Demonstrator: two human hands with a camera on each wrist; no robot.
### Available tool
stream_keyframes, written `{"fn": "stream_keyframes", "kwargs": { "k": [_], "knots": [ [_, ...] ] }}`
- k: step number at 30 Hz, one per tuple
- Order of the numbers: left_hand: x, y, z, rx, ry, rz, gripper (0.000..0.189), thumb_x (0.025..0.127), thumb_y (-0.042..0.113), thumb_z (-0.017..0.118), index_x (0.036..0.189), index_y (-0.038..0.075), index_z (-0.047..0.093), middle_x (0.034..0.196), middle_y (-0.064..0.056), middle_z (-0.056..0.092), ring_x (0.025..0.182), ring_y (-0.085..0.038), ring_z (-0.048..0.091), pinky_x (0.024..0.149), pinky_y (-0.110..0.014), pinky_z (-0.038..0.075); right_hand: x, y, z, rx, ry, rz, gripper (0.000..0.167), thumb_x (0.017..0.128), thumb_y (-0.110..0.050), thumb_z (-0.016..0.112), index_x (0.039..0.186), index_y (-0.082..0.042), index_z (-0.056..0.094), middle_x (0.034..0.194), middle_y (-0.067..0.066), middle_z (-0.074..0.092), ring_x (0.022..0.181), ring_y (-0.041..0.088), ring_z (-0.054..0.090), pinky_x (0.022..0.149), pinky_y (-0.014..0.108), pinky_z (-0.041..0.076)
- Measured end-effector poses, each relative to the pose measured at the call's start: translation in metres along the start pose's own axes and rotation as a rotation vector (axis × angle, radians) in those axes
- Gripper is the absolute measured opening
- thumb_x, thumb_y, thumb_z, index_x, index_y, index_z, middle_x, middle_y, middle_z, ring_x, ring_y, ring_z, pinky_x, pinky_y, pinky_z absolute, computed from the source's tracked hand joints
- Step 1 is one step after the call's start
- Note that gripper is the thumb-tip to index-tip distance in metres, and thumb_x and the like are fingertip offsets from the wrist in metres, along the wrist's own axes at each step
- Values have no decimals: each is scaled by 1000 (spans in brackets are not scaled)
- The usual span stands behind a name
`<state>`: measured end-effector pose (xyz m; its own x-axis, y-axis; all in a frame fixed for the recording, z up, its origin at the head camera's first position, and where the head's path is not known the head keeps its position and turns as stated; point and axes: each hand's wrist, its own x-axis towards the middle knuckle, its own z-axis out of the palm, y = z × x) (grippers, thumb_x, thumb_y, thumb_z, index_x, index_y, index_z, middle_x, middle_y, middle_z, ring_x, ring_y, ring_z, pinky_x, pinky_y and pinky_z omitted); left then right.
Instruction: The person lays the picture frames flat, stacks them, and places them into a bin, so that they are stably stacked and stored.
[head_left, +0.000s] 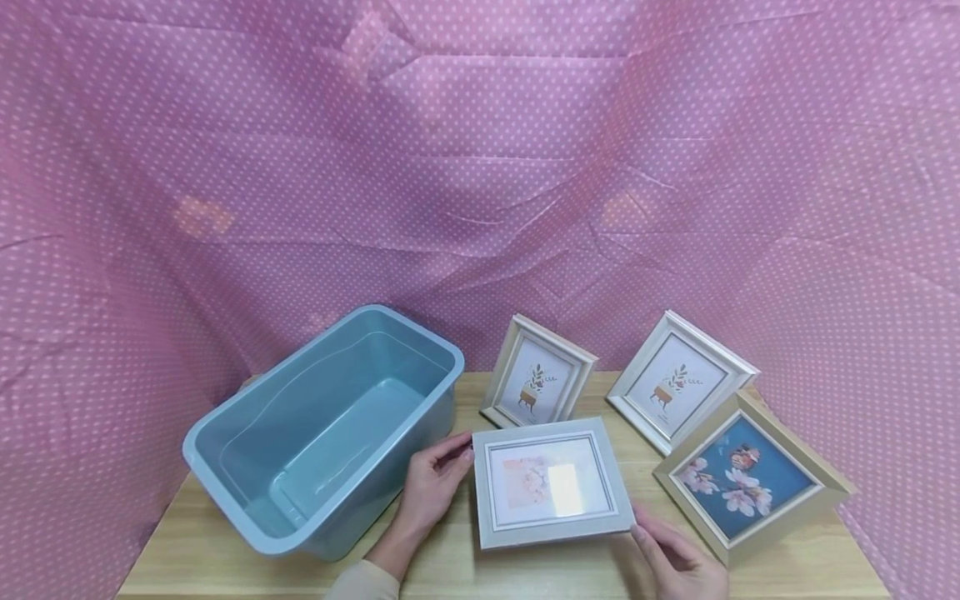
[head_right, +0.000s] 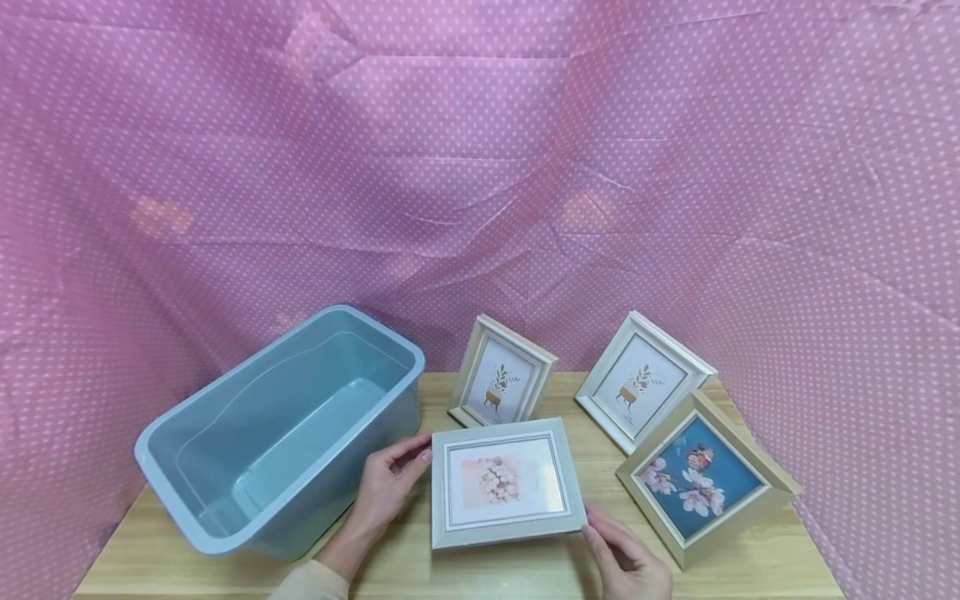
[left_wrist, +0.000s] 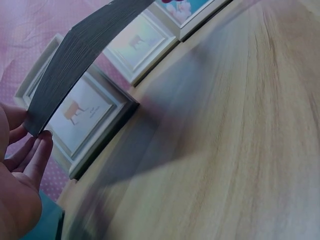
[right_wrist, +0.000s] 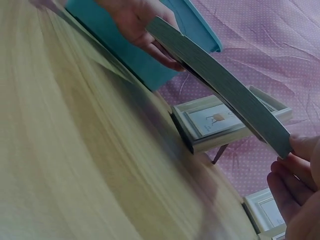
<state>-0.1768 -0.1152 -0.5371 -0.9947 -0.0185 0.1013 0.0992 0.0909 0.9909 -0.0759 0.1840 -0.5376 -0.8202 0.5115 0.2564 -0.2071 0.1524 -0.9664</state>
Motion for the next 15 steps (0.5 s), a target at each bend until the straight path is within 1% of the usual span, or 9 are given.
{"fn": "stream_keyframes", "kwargs": {
  "k": [4, 8, 11, 15],
  "knots": [
    [1, -2, 0, 34, -12, -14, 36, 102, 4, 71, 135, -9, 69, 138, -28, 70, 127, -39, 69, 100, -15, 58, -3, 3, 1, -13, -5, 11, 19, 83, 28, 71, 99, 20, 76, 99, -11, 83, 93, -2, 79, 80, 15, 64],
    [2, -4, -1, 66, -30, -15, 37, 103, 5, 70, 136, -11, 67, 140, -29, 68, 130, -43, 68, 105, -27, 60, -6, 3, 2, -16, -6, 27, 19, 83, 28, 71, 100, 19, 76, 100, -8, 84, 93, -2, 79, 79, 15, 64],
    [2, -7, -2, 86, -43, -15, 37, 103, 6, 70, 137, -10, 67, 140, -29, 68, 129, -44, 68, 108, -35, 60, -8, 3, 4, 6, 12, 46, 19, 83, 28, 71, 99, 19, 76, 98, -9, 84, 91, -2, 79, 79, 14, 63],
    [3, -10, -3, 104, -59, -23, 38, 103, 7, 70, 137, -9, 67, 139, -28, 69, 129, -42, 69, 108, -38, 60, -10, 3, 6, 23, 31, 80, 17, 83, 28, 71, 98, 20, 76, 94, -14, 83, 88, -4, 78, 78, 12, 62]
  ]
}}
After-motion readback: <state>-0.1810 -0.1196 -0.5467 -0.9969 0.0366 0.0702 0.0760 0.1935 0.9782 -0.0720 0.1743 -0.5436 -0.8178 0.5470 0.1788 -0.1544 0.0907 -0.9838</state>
